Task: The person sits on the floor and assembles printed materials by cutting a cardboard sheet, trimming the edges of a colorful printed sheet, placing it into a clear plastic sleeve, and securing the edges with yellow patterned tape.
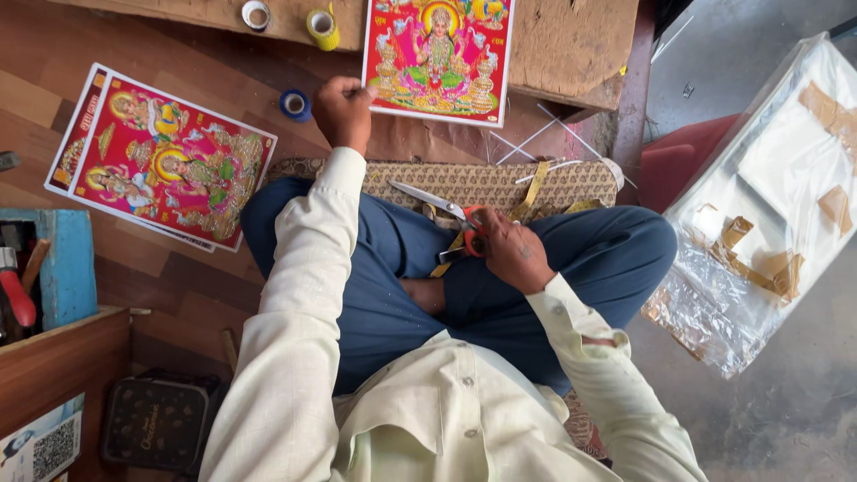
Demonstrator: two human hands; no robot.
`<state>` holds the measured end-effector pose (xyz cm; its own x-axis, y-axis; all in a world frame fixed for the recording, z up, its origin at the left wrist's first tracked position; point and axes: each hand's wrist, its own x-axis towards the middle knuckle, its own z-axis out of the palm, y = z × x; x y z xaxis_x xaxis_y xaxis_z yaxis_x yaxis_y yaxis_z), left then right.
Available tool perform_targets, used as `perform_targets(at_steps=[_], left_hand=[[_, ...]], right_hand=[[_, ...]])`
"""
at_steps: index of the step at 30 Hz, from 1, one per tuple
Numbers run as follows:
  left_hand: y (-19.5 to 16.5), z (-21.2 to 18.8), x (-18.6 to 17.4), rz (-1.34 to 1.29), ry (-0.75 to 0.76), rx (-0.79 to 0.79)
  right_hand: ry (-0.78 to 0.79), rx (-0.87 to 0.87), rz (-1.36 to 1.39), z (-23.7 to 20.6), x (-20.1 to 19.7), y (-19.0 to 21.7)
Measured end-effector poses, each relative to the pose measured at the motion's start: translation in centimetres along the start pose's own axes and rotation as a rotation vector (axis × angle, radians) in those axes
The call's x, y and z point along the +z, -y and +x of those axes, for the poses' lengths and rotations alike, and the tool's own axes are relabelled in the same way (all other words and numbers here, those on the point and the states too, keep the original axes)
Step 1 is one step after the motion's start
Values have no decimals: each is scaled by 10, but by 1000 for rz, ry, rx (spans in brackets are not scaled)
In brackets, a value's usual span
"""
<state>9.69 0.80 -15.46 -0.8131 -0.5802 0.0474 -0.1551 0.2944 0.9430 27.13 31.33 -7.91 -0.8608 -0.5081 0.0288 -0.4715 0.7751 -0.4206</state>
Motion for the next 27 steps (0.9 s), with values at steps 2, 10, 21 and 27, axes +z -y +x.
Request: perform_targets(at_steps=[2, 10, 21, 27], left_hand=[[-1, -1, -3, 40, -13, 7], [-1, -7, -11, -144, -16, -8], [-29, -31, -14, 256, -43, 111], [2, -33, -17, -359, -69, -326]], right_hand=[[18, 53, 14, 5, 1, 4], [217, 275, 94, 20, -7, 31], [-181, 635, 1551, -29, -9, 78], [-232, 605, 1923, -25, -16, 53]])
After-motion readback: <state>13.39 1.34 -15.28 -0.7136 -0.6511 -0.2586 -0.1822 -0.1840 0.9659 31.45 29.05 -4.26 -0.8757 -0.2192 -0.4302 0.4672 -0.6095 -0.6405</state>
